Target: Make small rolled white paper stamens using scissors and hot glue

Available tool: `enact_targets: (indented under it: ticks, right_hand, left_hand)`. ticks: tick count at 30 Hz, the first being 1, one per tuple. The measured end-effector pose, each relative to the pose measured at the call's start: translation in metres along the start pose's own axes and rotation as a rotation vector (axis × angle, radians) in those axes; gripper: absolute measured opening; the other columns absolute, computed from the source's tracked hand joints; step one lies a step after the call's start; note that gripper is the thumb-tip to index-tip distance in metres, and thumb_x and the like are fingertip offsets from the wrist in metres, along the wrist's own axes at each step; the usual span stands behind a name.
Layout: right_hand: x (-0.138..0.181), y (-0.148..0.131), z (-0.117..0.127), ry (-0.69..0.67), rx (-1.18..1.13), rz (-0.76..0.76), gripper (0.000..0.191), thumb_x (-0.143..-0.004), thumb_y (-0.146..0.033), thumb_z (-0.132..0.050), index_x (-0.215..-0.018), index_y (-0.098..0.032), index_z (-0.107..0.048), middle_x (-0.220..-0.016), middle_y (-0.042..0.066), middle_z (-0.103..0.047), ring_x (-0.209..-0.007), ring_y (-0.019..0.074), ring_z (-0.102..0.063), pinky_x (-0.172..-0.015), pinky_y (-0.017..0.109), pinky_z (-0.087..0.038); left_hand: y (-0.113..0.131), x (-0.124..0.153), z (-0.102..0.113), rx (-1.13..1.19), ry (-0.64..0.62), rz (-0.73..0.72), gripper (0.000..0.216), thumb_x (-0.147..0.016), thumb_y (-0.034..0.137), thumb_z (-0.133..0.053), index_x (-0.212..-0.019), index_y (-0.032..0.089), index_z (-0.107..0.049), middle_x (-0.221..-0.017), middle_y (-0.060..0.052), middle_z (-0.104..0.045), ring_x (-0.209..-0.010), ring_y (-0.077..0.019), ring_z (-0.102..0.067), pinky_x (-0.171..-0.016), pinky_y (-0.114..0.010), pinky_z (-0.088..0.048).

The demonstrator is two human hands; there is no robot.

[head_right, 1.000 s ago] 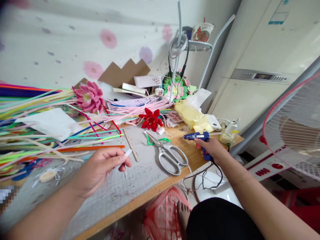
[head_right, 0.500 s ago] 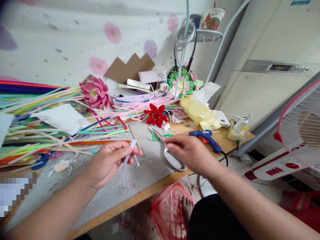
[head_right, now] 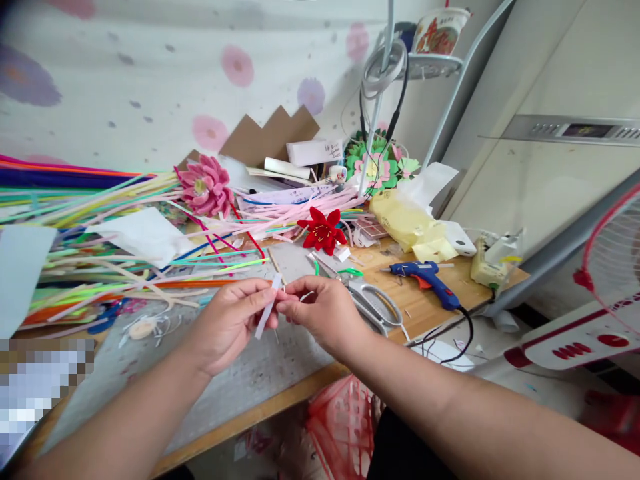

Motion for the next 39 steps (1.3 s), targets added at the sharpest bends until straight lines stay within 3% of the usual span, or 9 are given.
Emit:
enact_targets:
  ticks: [4, 9, 13, 18, 21, 29, 39]
  right_hand:
    - [-0.002, -0.002, -0.001, 0.056, 0.038, 0.027, 0.035, -0.060, -0.042, -0.080, -0.075, -0.013, -0.068, -0.062, 0.000, -0.062, -0.051, 0.0095, -0.054, -0.050, 0.025, -0.043]
    - [0.001, -0.004, -0.001, 0.129, -0.051, 0.077, 0.026, -0.060, -0.037, -0.080, -0.070, -0.015, -0.070, -0.076, 0.001, -0.062, -0.063, 0.0116, -0.057, -0.056, 0.025, -0.045]
    - [0.003, -0.009, 0.007, 0.148, 0.050, 0.160, 0.018, -0.070, -0.034, -0.072, -0.069, -0.017, -0.068, -0.076, 0.002, -0.063, -0.068, 0.0135, -0.058, -0.060, 0.027, -0.045]
    - [0.007, -0.025, 0.015, 0.066, 0.526, 0.289, 0.023, -0.079, -0.031, -0.064, -0.061, -0.016, -0.063, -0.063, 0.001, -0.059, -0.061, 0.0130, -0.053, -0.059, 0.027, -0.039]
    - [0.010, -0.033, 0.015, 0.000, 0.683, 0.354, 0.023, -0.080, -0.029, -0.063, -0.061, -0.016, -0.062, -0.063, 0.000, -0.056, -0.059, 0.0119, -0.050, -0.056, 0.026, -0.036]
    - [0.015, -0.031, 0.010, -0.154, 0.866, 0.389, 0.025, -0.083, -0.028, -0.062, -0.061, -0.017, -0.061, -0.067, 0.001, -0.059, -0.064, 0.0131, -0.055, -0.060, 0.027, -0.039]
    - [0.013, -0.029, 0.008, -0.177, 0.917, 0.305, 0.026, -0.082, -0.030, -0.063, -0.060, -0.016, -0.059, -0.063, 0.000, -0.057, -0.060, 0.0123, -0.053, -0.057, 0.026, -0.038]
  left_hand:
    - [0.001, 0.001, 0.000, 0.047, -0.005, 0.017, 0.018, -0.078, 0.029, -0.066, -0.070, 0.014, -0.064, -0.056, 0.000, -0.063, -0.046, -0.0078, -0.057, -0.047, -0.017, -0.038]
    - [0.002, 0.004, -0.001, 0.077, -0.007, 0.029, 0.018, -0.080, 0.031, -0.064, -0.073, 0.015, -0.060, -0.064, 0.001, -0.064, -0.047, -0.0094, -0.061, -0.047, -0.018, -0.039]
    - [0.002, 0.004, -0.001, 0.003, 0.016, 0.023, 0.018, -0.081, 0.032, -0.061, -0.073, 0.016, -0.058, -0.075, 0.000, -0.067, -0.050, -0.0111, -0.064, -0.050, -0.021, -0.043]
    - [0.006, 0.003, 0.001, -0.253, 0.035, -0.069, 0.017, -0.082, 0.028, -0.057, -0.071, 0.015, -0.059, -0.074, -0.002, -0.069, -0.052, -0.0090, -0.059, -0.053, -0.022, -0.044]
    - [0.008, 0.003, 0.000, -0.338, 0.004, -0.078, 0.018, -0.081, 0.026, -0.056, -0.067, 0.015, -0.059, -0.067, -0.001, -0.068, -0.049, -0.0087, -0.055, -0.052, -0.022, -0.043]
    - [0.006, 0.003, -0.003, -0.369, -0.029, -0.001, 0.015, -0.072, 0.021, -0.055, -0.058, 0.017, -0.056, -0.056, -0.001, -0.065, -0.050, -0.0113, -0.055, -0.049, -0.022, -0.042]
    - [0.006, 0.005, -0.004, -0.425, -0.073, 0.017, 0.015, -0.070, 0.021, -0.055, -0.056, 0.017, -0.056, -0.053, -0.001, -0.063, -0.049, -0.0110, -0.053, -0.049, -0.022, -0.042]
Point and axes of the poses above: each hand's wrist, its own x-axis away from the middle knuckle, its own z-axis out of the back of the hand, y = z × x, the point moved 4 cm from there along -x, towards the middle knuckle
